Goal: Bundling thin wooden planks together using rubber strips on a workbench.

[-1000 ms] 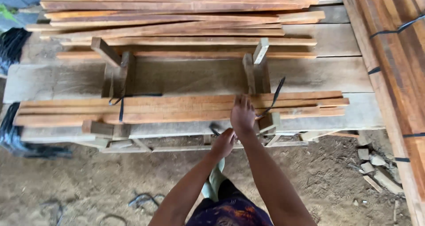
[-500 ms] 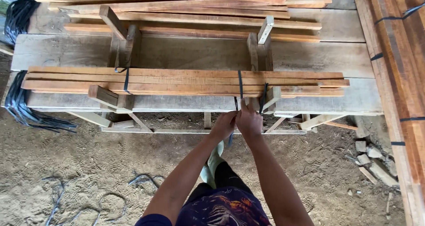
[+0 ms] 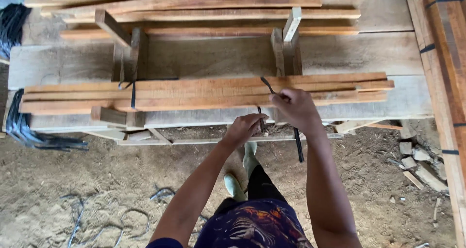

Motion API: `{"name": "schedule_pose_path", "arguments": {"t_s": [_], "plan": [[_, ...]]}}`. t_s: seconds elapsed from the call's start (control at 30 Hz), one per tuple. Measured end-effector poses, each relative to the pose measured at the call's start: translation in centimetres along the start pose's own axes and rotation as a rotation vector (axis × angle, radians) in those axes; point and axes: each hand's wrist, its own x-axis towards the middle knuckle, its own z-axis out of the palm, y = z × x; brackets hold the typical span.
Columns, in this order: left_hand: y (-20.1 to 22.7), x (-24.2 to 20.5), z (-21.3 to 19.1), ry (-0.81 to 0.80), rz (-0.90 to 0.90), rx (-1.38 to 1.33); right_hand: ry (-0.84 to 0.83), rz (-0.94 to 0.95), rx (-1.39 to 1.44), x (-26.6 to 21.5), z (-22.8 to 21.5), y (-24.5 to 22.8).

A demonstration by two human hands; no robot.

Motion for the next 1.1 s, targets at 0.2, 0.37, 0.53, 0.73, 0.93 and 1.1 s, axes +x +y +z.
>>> {"name": "schedule_pose_path", "arguments": {"t_s": [0.2, 0.37, 0.53, 0.73, 0.93, 1.1], "plan": [[-4.6, 5.8, 0.5, 0.091, 0.160, 0.191, 0.040, -0.177, 0.498, 6.3, -2.7, 0.1], [-5.2, 9.1, -0.1, 0.038, 0.173, 0.105, -0.152, -0.200, 0.722, 11.5, -3.5, 0.3], [-5.6, 12.2, -0.9, 0.083, 0.150, 0.048, -0.176, 0.005, 0.973, 17.0, -0.3, 3.7], [-2.1, 18.3, -4.8, 0.420, 0.049, -0.015, -0.244, 0.281, 0.696, 20.7, 4.5, 9.5], [-3.2, 19.2, -4.4, 0.400, -0.354, -0.231, -0.232, 0.072, 0.393, 18.8, 4.0, 7.9], [-3.5, 18.7, -4.3, 0.397, -0.406, -0.361, -0.313, 0.115, 0.323, 17.5, 3.6, 6.1]]}}
